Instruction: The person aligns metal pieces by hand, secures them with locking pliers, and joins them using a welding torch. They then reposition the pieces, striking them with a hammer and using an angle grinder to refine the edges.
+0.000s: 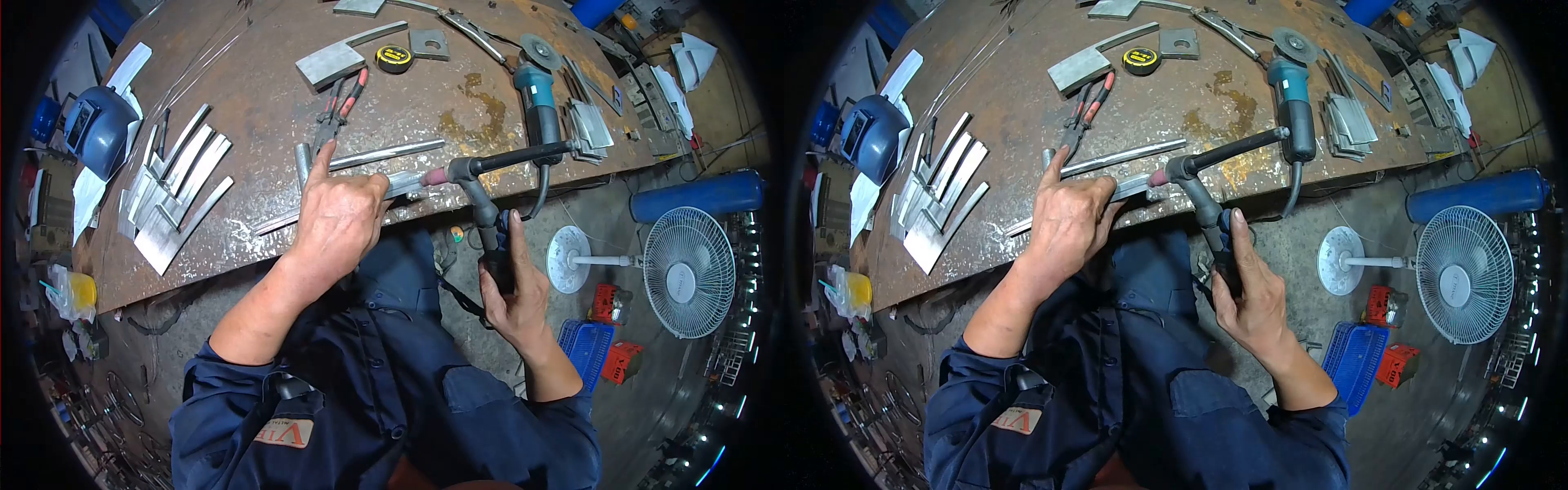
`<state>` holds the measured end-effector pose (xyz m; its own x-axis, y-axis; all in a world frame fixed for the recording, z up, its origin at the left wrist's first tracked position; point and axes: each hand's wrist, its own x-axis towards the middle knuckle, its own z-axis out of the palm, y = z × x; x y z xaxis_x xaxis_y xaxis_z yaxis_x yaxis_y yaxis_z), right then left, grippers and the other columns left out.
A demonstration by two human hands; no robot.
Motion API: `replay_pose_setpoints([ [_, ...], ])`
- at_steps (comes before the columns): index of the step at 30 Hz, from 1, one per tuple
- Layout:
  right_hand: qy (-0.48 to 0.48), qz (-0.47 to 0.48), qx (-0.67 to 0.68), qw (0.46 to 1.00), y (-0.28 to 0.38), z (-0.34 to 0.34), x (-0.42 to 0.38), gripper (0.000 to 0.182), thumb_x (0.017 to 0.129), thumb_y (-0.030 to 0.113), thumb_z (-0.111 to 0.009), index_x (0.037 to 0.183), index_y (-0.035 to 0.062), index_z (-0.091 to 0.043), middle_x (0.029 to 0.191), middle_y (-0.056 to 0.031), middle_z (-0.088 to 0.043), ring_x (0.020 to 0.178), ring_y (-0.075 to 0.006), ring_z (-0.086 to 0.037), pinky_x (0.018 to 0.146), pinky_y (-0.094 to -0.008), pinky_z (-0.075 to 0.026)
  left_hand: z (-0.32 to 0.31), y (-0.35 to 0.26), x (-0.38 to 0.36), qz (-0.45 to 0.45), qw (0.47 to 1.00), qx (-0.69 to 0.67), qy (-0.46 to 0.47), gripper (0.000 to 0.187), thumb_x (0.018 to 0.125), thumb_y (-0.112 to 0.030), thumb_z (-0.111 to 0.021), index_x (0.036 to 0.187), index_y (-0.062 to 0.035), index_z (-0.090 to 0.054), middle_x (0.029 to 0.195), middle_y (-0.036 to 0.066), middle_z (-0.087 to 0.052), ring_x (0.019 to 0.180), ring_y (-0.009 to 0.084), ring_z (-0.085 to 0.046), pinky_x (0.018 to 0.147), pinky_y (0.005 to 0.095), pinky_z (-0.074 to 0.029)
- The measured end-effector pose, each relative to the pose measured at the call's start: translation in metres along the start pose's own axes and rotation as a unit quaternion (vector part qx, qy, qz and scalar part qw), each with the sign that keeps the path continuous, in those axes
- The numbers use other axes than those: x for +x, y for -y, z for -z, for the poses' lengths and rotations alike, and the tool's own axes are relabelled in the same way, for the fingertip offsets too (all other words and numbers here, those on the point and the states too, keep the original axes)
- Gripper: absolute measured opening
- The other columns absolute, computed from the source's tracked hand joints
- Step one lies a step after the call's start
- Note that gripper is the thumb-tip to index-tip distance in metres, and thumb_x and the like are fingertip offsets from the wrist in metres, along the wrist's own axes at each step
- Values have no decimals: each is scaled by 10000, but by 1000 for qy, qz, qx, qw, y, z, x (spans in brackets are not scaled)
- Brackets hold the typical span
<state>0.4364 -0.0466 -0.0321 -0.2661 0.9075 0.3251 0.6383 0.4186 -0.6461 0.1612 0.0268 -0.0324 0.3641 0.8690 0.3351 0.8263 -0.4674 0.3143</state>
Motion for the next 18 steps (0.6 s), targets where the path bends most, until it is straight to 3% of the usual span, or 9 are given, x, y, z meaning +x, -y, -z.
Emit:
replay_pose_setpoints([
  [18,-8,-3,-26,1000,3,-3,-4,863,842,-72,-688,1629,30,-350,1075,-246,-726,827,-365,-749,714,-399,-583,2,0,0,2,1000,11,16,177,873,-148,-769,842,-54,-622,706,137,-656,740,340,-700,1186,572,-377],
])
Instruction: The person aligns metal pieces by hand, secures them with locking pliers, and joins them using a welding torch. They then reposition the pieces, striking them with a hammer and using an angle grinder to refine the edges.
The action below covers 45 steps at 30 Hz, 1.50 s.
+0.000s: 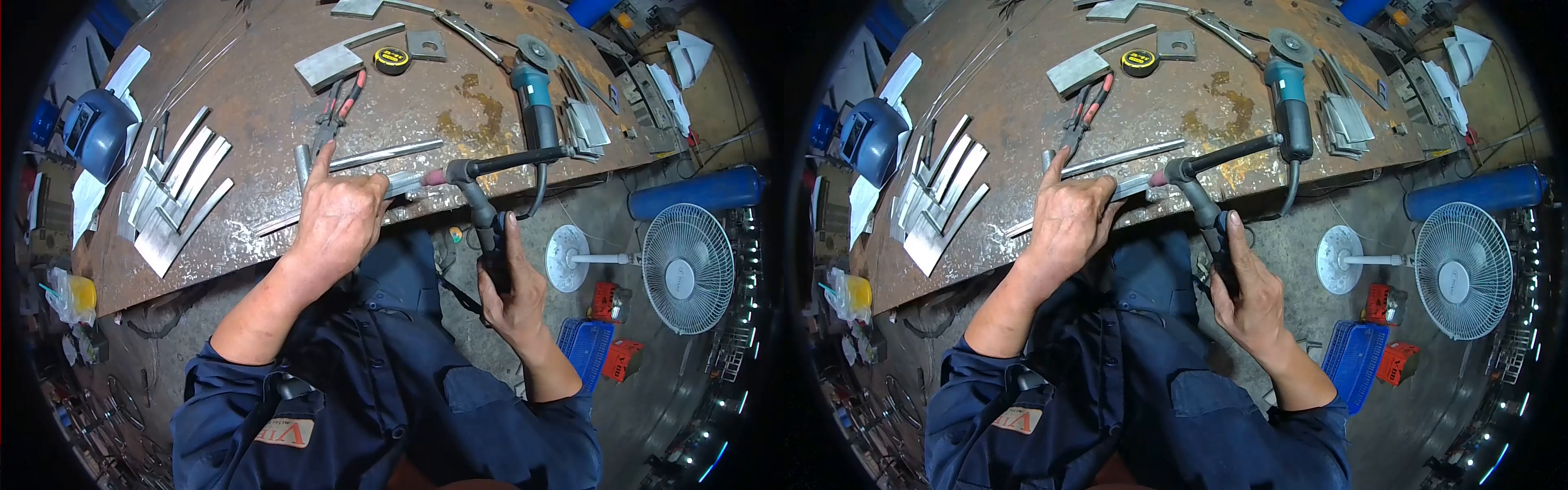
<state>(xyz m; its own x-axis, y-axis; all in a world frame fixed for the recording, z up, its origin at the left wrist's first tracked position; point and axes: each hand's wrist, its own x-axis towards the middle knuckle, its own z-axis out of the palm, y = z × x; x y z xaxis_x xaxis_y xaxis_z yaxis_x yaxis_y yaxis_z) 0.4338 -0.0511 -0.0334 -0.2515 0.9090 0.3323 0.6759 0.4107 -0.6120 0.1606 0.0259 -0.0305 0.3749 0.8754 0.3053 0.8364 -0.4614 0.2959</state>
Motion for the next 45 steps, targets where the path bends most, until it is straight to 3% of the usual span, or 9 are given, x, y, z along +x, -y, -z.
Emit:
replay_pose_setpoints([
  [10,-22,0,23,999,2,-12,-7,843,859,-57,-699,1624,25,-352,1209,-279,-703,951,-397,-755,787,-414,-597,1,0,1,1,1000,3,7,152,864,-136,-775,866,-57,-645,706,131,-653,732,336,-701,1188,577,-374],
  [20,-16,-5,3,1000,2,-12,-8,840,856,-51,-705,1620,37,-366,1207,-279,-702,947,-410,-748,770,-424,-607,1,-1,2,-3,1000,8,4,141,869,-137,-770,872,-56,-655,722,137,-667,741,337,-704,1188,577,-377],
  [23,-22,6,0,1000,1,-13,-7,849,853,-44,-716,1622,46,-366,1200,-275,-704,943,-409,-748,759,-426,-608,-2,1,1,-13,1000,-10,-1,75,877,-77,-703,865,-41,-638,691,150,-658,718,359,-697,1170,621,-353],
  [25,-58,36,-30,997,0,-18,-6,853,853,-36,-725,1622,49,-367,1196,-274,-705,938,-405,-748,750,-425,-609,-10,6,-1,-51,996,0,-70,73,879,-78,-701,861,-46,-639,708,152,-668,728,356,-701,1174,620,-348],
  [28,-58,41,-35,997,-2,-19,-8,857,859,-31,-729,1626,44,-355,1178,-264,-708,920,-402,-747,737,-421,-605,-9,4,-1,-54,996,8,-70,82,879,-79,-707,851,-51,-635,715,151,-677,731,354,-703,1172,614,-357],
  [31,-43,19,-2,999,1,-16,-9,858,866,-30,-726,1630,32,-341,1125,-248,-714,878,-390,-744,727,-416,-598,0,-1,2,-2,1000,23,7,152,866,-153,-781,873,-74,-653,720,122,-672,743,330,-709,1176,587,-386],
  [38,-77,16,3,997,-3,-17,-8,855,879,-30,-709,1635,8,-312,1044,-233,-712,813,-369,-730,713,-406,-585,1,-1,3,-7,1000,15,-4,173,860,-141,-786,842,-68,-631,705,126,-660,732,342,-700,1166,588,-397],
  [43,-93,21,2,995,-9,-17,1,847,890,-7,-691,1640,16,-300,1040,-231,-714,836,-401,-729,724,-422,-572,2,-2,4,-1,1000,26,7,176,854,-139,-788,838,-64,-630,714,138,-661,733,352,-698,1163,589,-400],
  [45,-101,22,-6,995,-21,-15,15,880,886,-8,-690,1661,81,-284,1055,-250,-685,847,-452,-700,745,-460,-566,3,-1,4,0,999,34,18,173,852,-141,-789,846,-61,-635,720,143,-665,737,358,-698,1159,589,-404],
])
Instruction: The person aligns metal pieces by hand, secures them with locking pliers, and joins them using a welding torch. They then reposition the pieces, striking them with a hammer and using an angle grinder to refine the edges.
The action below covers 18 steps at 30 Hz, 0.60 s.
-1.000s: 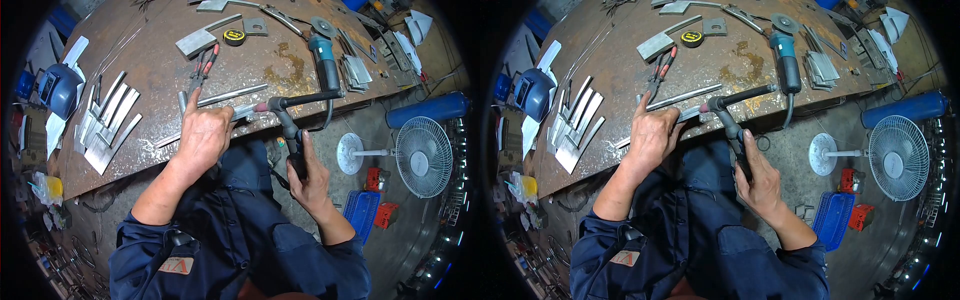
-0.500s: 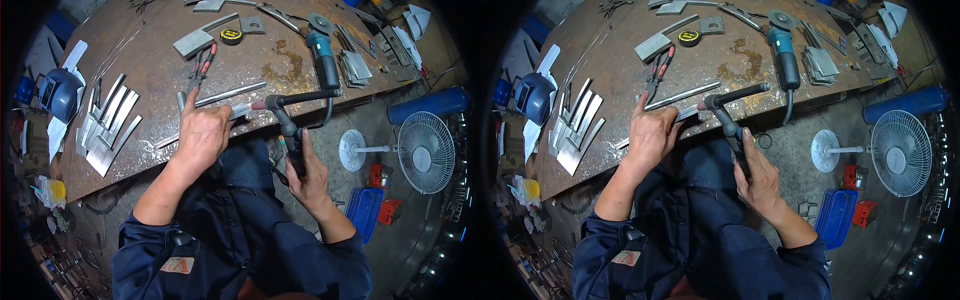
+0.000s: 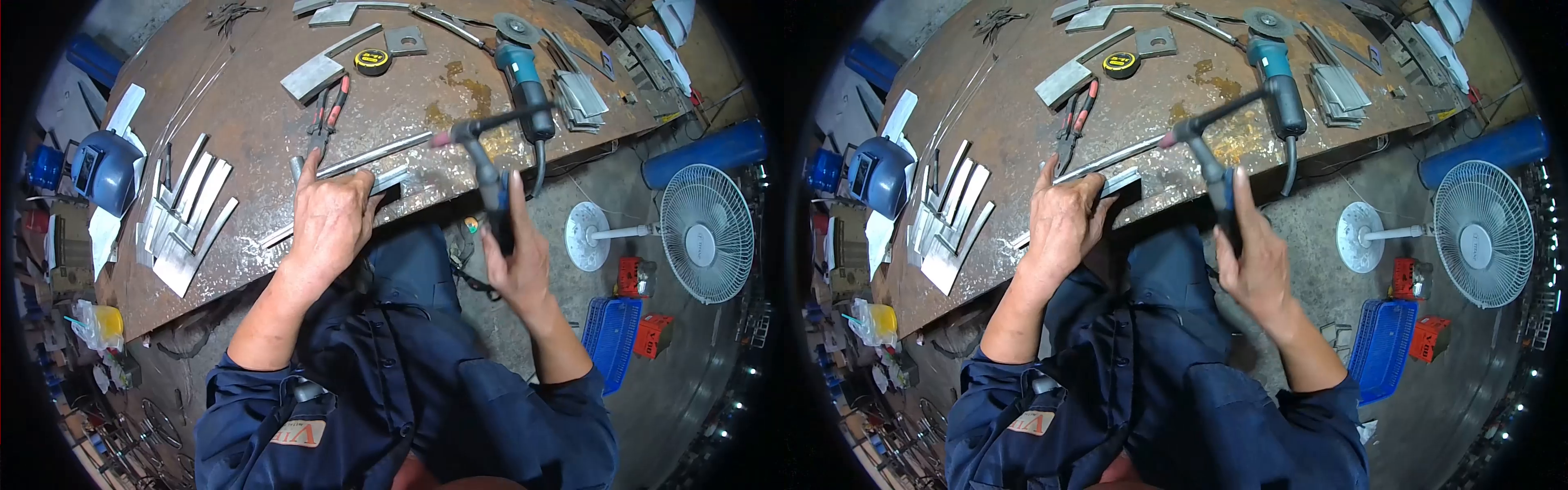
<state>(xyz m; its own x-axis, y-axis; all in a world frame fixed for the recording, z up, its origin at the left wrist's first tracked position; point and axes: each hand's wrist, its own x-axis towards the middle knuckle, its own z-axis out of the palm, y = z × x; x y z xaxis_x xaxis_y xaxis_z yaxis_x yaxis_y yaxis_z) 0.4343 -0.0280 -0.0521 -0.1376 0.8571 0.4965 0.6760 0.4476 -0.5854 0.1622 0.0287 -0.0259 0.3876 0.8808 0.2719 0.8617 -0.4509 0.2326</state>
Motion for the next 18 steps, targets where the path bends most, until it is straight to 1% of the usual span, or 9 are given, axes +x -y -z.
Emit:
replay_pose_setpoints([
  [4,43,-60,-60,995,-32,-9,44,949,867,-9,-699,1681,151,-240,1080,-282,-608,937,-483,-646,843,-528,-525,2,3,6,6,1000,8,3,180,855,-169,-795,895,-48,-668,721,167,-666,762,389,-693,1144,589,-424],
  [6,85,-127,-54,987,-40,-15,70,895,854,-24,-712,1642,39,-292,1398,-337,-561,1288,-495,-568,1065,-469,-469,7,6,3,7,1000,14,7,191,856,-181,-799,908,-43,-678,721,177,-667,771,401,-692,1140,589,-429],
  [8,62,-131,-48,988,-68,-32,89,893,840,-7,-731,1628,29,-313,1502,-324,-512,1403,-460,-508,1183,-445,-406,10,13,-1,-8,1000,4,23,199,861,-199,-804,921,-40,-700,725,193,-671,785,413,-692,1139,589,-431],
  [11,59,-158,-25,985,-91,-42,111,860,845,6,-734,1612,21,-347,1562,-297,-467,1461,-407,-464,1208,-415,-383,25,31,-24,6,999,-24,23,221,864,-220,-810,982,-43,-748,756,203,-688,782,412,-699,1157,593,-413],
  [13,39,-122,-108,986,-98,-48,116,849,842,-5,-730,1605,18,-360,1461,-300,-554,1291,-454,-579,1119,-468,-446,42,53,-37,37,994,-76,62,251,864,-233,-820,1005,-32,-768,751,210,-689,764,420,-697,1195,608,-366],
  [14,35,-110,-166,979,-100,-50,118,842,837,-13,-728,1599,15,-371,1413,-302,-586,1215,-458,-617,1081,-487,-465,56,58,-42,89,988,-70,105,285,861,-241,-832,1003,-3,-765,761,230,-677,762,416,-684,1098,534,-464],
  [16,19,-59,-253,966,-108,-55,115,783,860,12,-701,1582,5,-400,1372,-276,-604,1218,-447,-594,1041,-463,-504,69,77,-55,123,985,-63,104,347,845,-257,-852,1021,27,-760,809,248,-665,764,399,-659,898,465,-522],
  [17,-8,-45,-311,949,-106,-62,111,742,868,35,-712,1558,13,-443,1409,-280,-563,1255,-452,-554,1044,-492,-486,73,91,-62,128,984,-63,105,392,828,-262,-868,1034,50,-751,868,250,-658,774,372,-642,752,454,-491],
  [18,-25,-28,-400,916,-92,-67,108,684,879,56,-719,1525,24,-494,1436,-286,-529,1276,-456,-536,1057,-533,-467,70,107,-67,97,991,-55,77,284,853,-268,-825,864,0,-730,695,202,-644,659,387,-607,712,470,-475],
])
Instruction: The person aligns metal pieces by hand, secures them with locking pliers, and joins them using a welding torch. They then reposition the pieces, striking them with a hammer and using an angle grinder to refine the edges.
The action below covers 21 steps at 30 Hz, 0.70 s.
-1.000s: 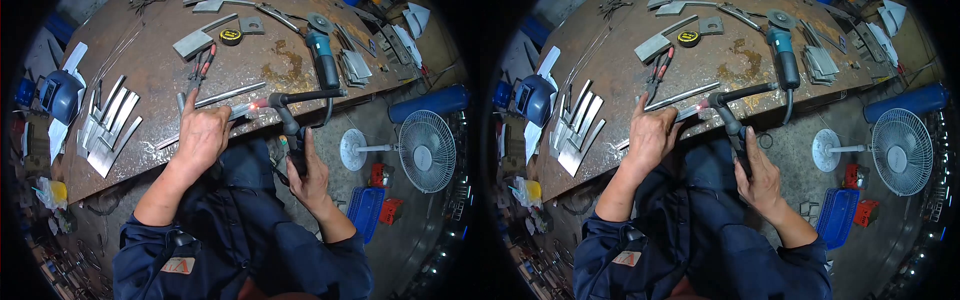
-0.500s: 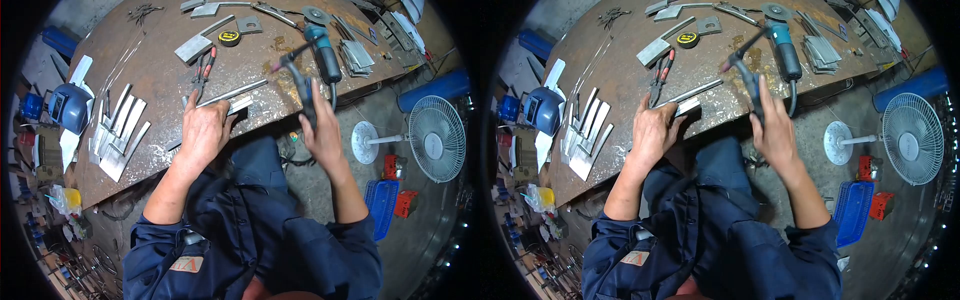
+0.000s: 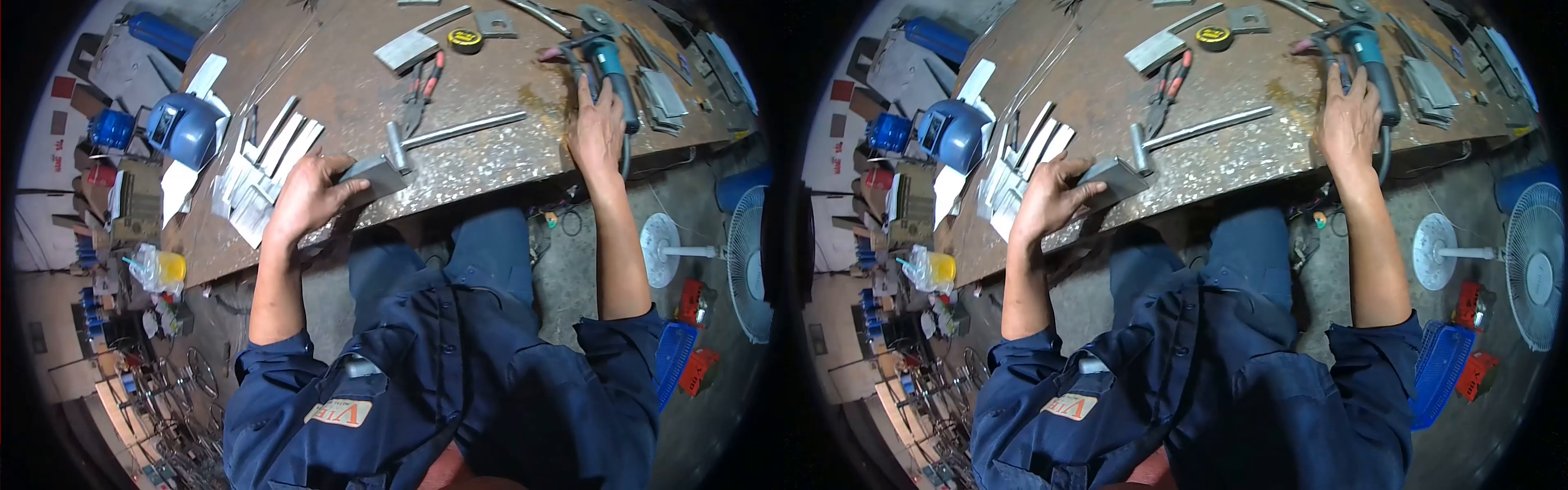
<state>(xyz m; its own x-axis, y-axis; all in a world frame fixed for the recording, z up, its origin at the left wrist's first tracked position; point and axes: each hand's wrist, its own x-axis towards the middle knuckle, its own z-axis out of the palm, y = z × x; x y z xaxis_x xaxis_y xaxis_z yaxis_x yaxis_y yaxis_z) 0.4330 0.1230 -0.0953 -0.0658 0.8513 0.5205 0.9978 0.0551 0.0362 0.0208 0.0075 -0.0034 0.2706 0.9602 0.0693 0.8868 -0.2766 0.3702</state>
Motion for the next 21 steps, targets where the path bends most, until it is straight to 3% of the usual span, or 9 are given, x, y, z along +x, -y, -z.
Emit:
replay_pose_setpoints([
  [2,-63,19,71,995,26,17,-4,616,886,89,-730,1471,27,-550,1415,-298,-544,1276,-452,-539,1071,-549,-452,9,3,-3,64,996,-36,41,280,853,-268,-823,882,-4,-736,740,215,-661,694,380,-638,678,465,-484],
  [7,-30,92,339,936,103,50,-46,346,890,102,-725,1211,-24,-692,1254,-233,-648,1133,-422,-601,1010,-492,-491,8,1,-4,33,998,-8,50,287,857,-270,-826,921,-4,-741,737,217,-662,697,384,-660,656,451,-500],
  [9,-3,94,456,885,132,62,-72,240,892,88,-718,1109,-13,-722,1024,-193,-708,1000,-410,-650,931,-455,-533,6,9,-1,65,993,-62,79,293,870,-269,-822,955,2,-750,724,216,-655,663,349,-669,653,427,-513],
  [12,278,-76,644,708,160,72,-102,322,908,206,-786,1104,-44,-731,992,-173,-760,830,-231,-733,753,-348,-585,15,18,10,93,969,-172,153,274,904,-209,-820,963,52,-759,714,125,-716,641,121,-635,626,339,-516],
  [14,296,-44,691,658,169,69,-109,407,907,293,-815,1112,-49,-732,958,-157,-769,763,-139,-701,721,-315,-581,20,18,16,100,939,-267,193,291,927,-210,-818,971,72,-763,764,32,-740,689,72,-629,628,290,-521],
  [15,234,-47,728,643,177,67,-110,416,912,340,-815,1044,-46,-735,843,-118,-753,714,-136,-674,699,-324,-571,21,20,20,86,930,-290,207,291,930,-213,-817,978,69,-765,777,25,-743,692,69,-626,628,284,-519],
  [18,293,-53,680,669,180,64,-85,429,913,384,-804,950,-36,-728,758,-122,-724,657,-148,-655,643,-341,-540,21,18,30,64,915,-316,241,298,932,-234,-820,1005,51,-773,802,11,-744,704,62,-616,632,269,-513],
  [19,278,-9,589,759,177,75,-75,476,922,431,-780,813,-28,-708,659,-134,-659,613,-147,-619,589,-361,-496,17,19,34,51,913,-312,259,309,930,-248,-823,1013,46,-774,802,7,-742,712,62,-618,639,268,-516],
  [21,313,13,596,740,171,78,-60,496,923,437,-774,770,-29,-697,630,-138,-626,591,-147,-593,583,-371,-488,10,22,41,26,912,-291,288,347,929,-289,-826,1058,29,-771,825,2,-741,737,62,-619,650,271,-519],
])
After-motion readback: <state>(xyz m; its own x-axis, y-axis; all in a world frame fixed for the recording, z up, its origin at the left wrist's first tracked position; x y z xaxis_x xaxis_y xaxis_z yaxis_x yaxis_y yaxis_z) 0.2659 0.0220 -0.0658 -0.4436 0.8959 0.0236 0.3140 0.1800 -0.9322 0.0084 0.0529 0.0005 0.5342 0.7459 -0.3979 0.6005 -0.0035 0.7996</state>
